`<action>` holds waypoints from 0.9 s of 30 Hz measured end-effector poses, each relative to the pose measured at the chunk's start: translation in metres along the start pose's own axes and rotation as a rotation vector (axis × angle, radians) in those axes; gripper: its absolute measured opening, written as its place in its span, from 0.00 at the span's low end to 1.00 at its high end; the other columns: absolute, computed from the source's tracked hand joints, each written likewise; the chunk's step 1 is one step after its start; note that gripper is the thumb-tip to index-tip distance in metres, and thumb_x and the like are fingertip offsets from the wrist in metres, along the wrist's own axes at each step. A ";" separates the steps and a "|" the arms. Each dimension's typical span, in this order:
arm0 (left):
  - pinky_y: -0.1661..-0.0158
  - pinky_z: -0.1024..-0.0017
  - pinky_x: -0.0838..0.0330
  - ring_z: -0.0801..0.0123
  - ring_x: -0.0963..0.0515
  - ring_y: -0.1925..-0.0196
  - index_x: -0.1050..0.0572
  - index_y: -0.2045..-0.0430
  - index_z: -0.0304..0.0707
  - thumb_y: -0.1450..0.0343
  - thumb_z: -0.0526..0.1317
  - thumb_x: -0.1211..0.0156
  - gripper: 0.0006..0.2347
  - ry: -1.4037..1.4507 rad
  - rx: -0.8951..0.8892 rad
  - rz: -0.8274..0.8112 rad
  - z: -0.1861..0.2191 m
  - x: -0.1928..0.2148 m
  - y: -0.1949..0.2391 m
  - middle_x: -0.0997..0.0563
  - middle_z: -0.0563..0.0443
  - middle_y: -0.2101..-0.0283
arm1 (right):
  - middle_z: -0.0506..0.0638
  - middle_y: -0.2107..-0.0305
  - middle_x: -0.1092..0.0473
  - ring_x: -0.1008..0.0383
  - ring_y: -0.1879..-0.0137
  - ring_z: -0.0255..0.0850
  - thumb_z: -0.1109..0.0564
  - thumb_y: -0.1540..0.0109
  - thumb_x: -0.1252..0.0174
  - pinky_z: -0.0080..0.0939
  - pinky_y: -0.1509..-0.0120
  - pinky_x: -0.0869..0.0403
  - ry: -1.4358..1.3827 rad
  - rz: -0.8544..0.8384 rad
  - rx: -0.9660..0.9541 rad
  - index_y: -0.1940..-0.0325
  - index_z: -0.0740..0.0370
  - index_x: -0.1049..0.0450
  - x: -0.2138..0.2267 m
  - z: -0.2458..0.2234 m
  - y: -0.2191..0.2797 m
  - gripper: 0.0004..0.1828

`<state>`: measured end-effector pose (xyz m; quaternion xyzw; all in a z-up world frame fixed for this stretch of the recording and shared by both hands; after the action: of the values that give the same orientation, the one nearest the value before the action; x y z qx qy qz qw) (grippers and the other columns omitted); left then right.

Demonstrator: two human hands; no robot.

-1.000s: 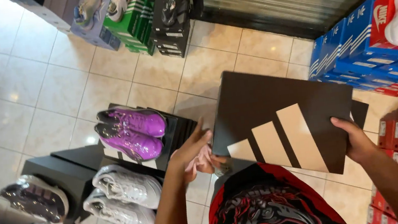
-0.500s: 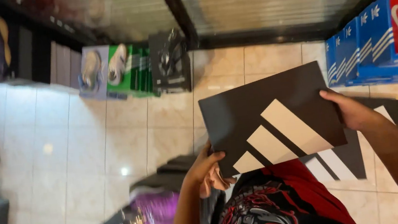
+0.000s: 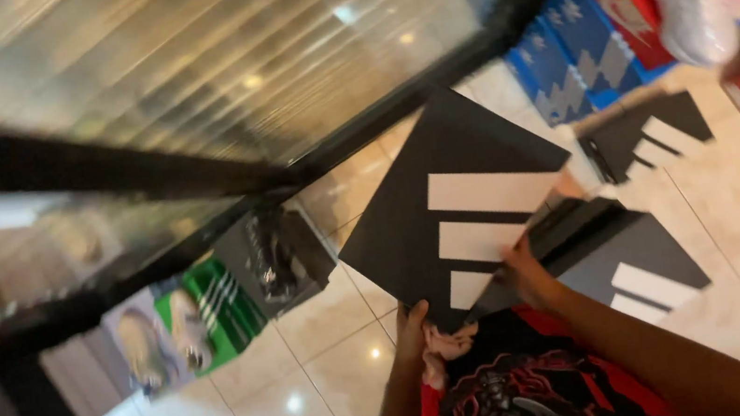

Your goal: Cleaning and organizing shoe boxes using a cloth in a storage area.

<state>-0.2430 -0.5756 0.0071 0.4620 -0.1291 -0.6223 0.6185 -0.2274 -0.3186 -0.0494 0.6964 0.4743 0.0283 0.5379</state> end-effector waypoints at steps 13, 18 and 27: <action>0.62 0.52 0.26 0.29 0.25 0.64 0.41 0.46 0.04 0.24 0.47 0.54 0.29 0.213 1.489 -0.240 0.095 0.044 -0.244 0.30 0.04 0.53 | 0.65 0.29 0.49 0.45 0.28 0.61 0.56 0.53 0.39 0.63 0.28 0.42 0.126 0.364 0.196 0.19 0.57 0.64 0.009 -0.101 -0.072 0.62; 0.63 0.50 0.16 0.37 0.17 0.50 0.54 0.26 0.55 0.26 0.55 0.55 0.31 -1.211 0.827 -0.148 0.083 -0.093 -0.343 0.37 0.31 0.29 | 0.65 0.32 0.43 0.43 0.28 0.61 0.54 0.57 0.35 0.66 0.26 0.43 0.281 0.318 -0.054 0.21 0.61 0.56 0.109 -0.093 -0.163 0.62; 0.73 0.65 0.18 0.66 0.18 0.76 0.37 0.44 0.44 0.30 0.60 0.35 0.28 -0.830 0.755 -0.054 -0.144 0.013 -0.554 0.22 0.51 0.75 | 0.71 0.32 0.41 0.47 0.25 0.67 0.52 0.52 0.27 0.64 0.24 0.45 0.408 0.328 0.015 0.21 0.56 0.46 0.257 -0.076 -0.370 0.58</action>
<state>-0.4950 -0.4158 -0.4817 0.3710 -0.5636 -0.6782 0.2913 -0.3614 -0.0968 -0.4259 0.7478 0.4540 0.2513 0.4142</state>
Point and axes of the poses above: each hand's wrist, its own y-axis away from the middle knuckle, its own x-axis out of the back of the hand, z = x × y, the point moved 2 cm from there along -y, towards the middle knuckle
